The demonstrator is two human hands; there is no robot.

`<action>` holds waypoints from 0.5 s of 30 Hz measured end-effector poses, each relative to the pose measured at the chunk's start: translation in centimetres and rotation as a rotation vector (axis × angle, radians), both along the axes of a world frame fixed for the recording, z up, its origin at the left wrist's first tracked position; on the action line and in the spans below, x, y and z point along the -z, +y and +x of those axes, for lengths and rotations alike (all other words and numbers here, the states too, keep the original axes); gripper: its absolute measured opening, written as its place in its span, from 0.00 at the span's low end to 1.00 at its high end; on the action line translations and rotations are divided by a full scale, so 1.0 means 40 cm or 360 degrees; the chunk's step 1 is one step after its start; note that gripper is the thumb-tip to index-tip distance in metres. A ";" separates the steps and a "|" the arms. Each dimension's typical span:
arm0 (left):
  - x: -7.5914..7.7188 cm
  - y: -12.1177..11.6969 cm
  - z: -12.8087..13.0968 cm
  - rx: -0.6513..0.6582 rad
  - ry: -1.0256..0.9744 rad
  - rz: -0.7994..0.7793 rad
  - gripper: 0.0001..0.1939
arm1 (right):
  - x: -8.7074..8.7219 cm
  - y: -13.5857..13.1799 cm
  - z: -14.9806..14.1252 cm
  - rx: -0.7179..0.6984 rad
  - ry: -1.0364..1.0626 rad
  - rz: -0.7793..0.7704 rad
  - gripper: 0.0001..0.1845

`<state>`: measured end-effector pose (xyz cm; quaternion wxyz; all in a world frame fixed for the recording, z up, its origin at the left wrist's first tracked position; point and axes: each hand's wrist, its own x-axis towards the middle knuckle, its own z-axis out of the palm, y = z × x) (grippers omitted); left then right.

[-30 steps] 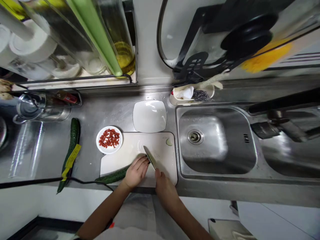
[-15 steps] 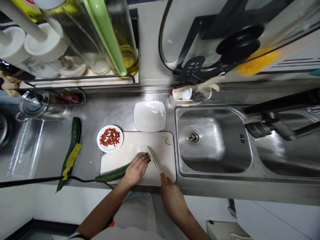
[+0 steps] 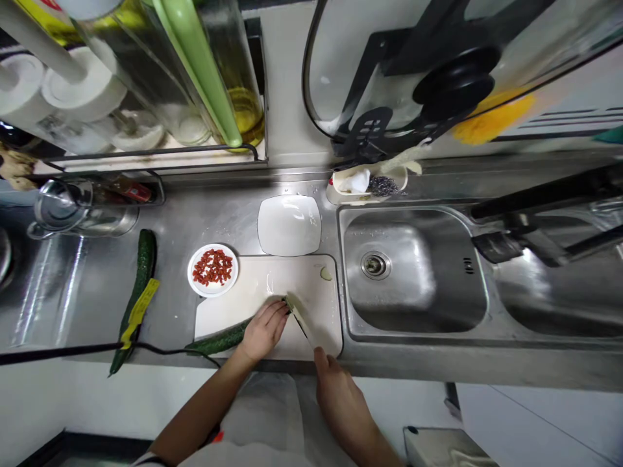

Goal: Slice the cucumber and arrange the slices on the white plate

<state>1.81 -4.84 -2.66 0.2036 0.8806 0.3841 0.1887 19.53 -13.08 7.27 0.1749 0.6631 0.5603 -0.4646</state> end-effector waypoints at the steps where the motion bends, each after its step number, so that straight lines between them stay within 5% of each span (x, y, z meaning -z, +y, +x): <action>1: -0.001 0.000 0.000 -0.0001 -0.0002 0.0001 0.15 | -0.001 0.001 0.001 -0.0003 -0.0001 -0.0001 0.28; 15: 0.009 -0.002 -0.004 0.0008 0.0001 -0.0012 0.16 | -0.003 0.018 0.006 -0.0033 0.0048 0.0017 0.30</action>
